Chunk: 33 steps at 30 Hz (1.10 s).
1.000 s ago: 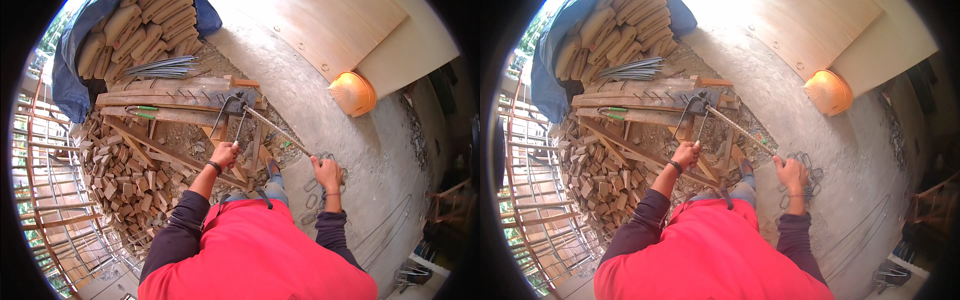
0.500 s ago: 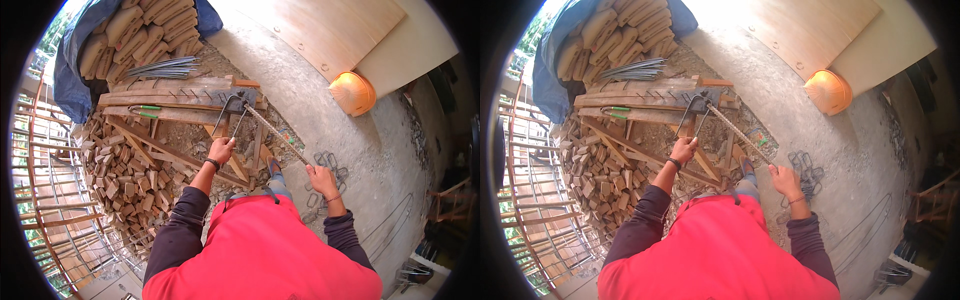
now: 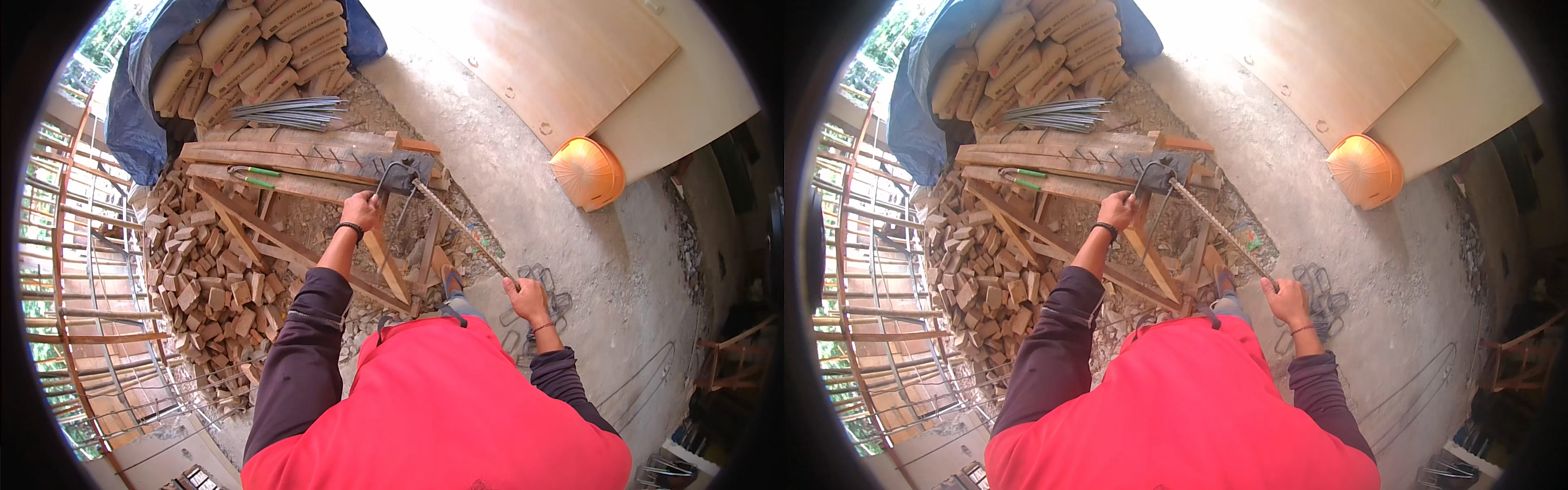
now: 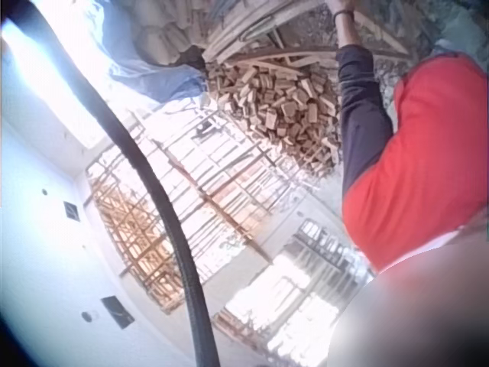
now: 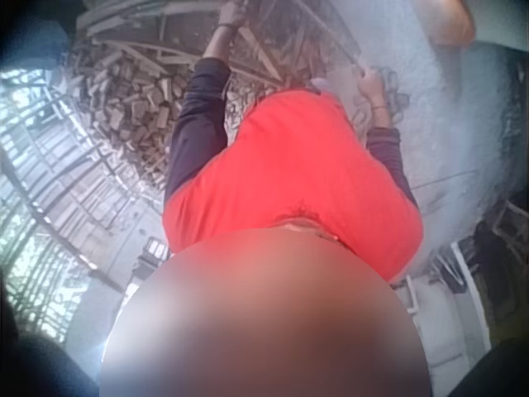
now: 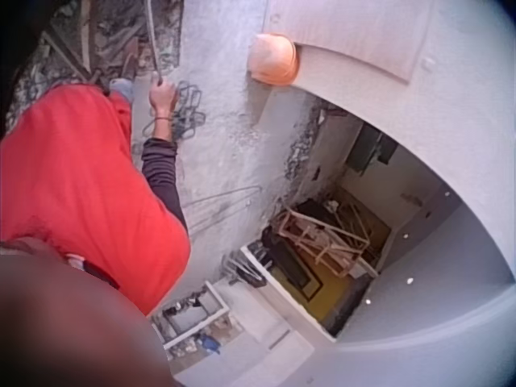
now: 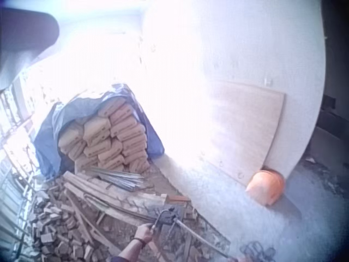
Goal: The person repeatedly bends metal rods into U-shaped forms using a long metal bar as a lever against a fixed metal jig. The person picks up straight rods, positions them in the jig, applies leverage to bend them, and places the finished pieces on the floor.
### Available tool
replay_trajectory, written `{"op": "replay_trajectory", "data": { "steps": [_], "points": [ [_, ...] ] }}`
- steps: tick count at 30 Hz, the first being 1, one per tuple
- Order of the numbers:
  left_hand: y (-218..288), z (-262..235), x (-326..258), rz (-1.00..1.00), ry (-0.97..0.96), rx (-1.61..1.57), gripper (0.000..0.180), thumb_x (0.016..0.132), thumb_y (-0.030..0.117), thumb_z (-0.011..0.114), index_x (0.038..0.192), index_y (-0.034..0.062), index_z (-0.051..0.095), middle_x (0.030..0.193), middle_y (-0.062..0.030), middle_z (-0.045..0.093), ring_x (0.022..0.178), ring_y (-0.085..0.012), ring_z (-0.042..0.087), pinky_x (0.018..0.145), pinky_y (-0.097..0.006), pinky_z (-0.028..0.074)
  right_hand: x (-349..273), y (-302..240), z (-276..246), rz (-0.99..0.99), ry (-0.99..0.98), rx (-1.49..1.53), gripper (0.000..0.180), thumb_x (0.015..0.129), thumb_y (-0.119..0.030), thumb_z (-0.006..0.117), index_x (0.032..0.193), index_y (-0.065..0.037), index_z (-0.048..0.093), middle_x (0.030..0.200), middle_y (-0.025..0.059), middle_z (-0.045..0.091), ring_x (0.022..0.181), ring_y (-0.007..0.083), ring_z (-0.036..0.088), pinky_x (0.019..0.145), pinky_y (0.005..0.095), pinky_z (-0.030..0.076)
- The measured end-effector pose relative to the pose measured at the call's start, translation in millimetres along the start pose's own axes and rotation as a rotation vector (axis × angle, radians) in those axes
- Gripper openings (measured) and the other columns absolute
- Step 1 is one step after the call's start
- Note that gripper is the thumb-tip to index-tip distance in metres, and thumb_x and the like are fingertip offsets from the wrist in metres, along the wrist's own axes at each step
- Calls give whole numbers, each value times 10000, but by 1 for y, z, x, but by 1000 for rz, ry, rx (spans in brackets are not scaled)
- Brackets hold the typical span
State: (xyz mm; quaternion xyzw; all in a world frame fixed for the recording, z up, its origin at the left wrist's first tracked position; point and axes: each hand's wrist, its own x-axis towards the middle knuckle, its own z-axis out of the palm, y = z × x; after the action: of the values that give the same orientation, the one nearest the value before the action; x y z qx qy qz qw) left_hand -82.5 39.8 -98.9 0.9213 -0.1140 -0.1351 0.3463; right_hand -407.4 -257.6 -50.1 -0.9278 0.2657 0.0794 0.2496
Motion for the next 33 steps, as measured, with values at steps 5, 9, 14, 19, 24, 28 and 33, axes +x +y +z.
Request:
{"op": "replay_trajectory", "data": {
  "steps": [5, 9, 14, 19, 24, 28, 33],
  "points": [
    [-2, 26, -11, -373, -255, -841, 202, 997, 208, 481, 914, 48, 575, 674, -43, 572, 578, -172, 549, 507, -316, 463, -8, 7, -9, 2, 91, 141, 613, 867, -571, 568, 645, 0, 604, 585, 210, 561, 588, 396, 580, 535, 455, 420],
    [24, 49, -44, -456, -212, -1383, 174, 1027, 209, 436, 896, 101, 475, 678, 17, 436, 539, -94, 376, 459, -238, 345, -10, 8, -3, -28, 175, 268, 605, 880, -544, 585, 629, 6, 572, 525, 171, 510, 488, 321, 523, 501, 422, 393],
    [61, 65, -61, -317, -153, -1619, 154, 1026, 227, 445, 920, 120, 478, 725, 14, 435, 587, -99, 377, 504, -239, 342, -6, 4, 4, -77, 263, 446, 594, 900, -512, 589, 622, 9, 535, 497, 124, 452, 466, 214, 437, 486, 389, 370],
    [82, 63, -54, -208, -76, -1835, 154, 1020, 268, 456, 934, 141, 475, 762, 15, 440, 618, -103, 375, 543, -248, 346, 5, 9, -1, -96, 253, 507, 586, 913, -501, 579, 625, 5, 519, 503, 104, 424, 487, 183, 404, 489, 378, 356],
    [80, 59, -29, -270, 142, -1942, 166, 1023, 285, 436, 941, 143, 465, 766, 15, 434, 621, -110, 375, 549, -262, 350, 25, 21, -6, -125, 203, 466, 586, 924, -498, 570, 625, 0, 491, 517, 70, 383, 521, 140, 369, 491, 359, 340],
    [74, 63, -9, -315, 277, -2009, 182, 1017, 311, 435, 940, 148, 458, 764, 12, 433, 619, -117, 377, 542, -263, 351, 41, 29, -9, -112, 165, 438, 581, 913, -498, 581, 627, 5, 530, 504, 114, 419, 486, 185, 413, 495, 383, 370],
    [72, 79, 3, -389, 374, -2016, 178, 1016, 300, 445, 929, 145, 454, 761, 1, 435, 621, -129, 390, 532, -271, 356, 65, 36, -13, -147, 119, 455, 586, 912, -502, 583, 625, 5, 518, 503, 109, 401, 494, 173, 385, 495, 378, 368]
  ]
}}
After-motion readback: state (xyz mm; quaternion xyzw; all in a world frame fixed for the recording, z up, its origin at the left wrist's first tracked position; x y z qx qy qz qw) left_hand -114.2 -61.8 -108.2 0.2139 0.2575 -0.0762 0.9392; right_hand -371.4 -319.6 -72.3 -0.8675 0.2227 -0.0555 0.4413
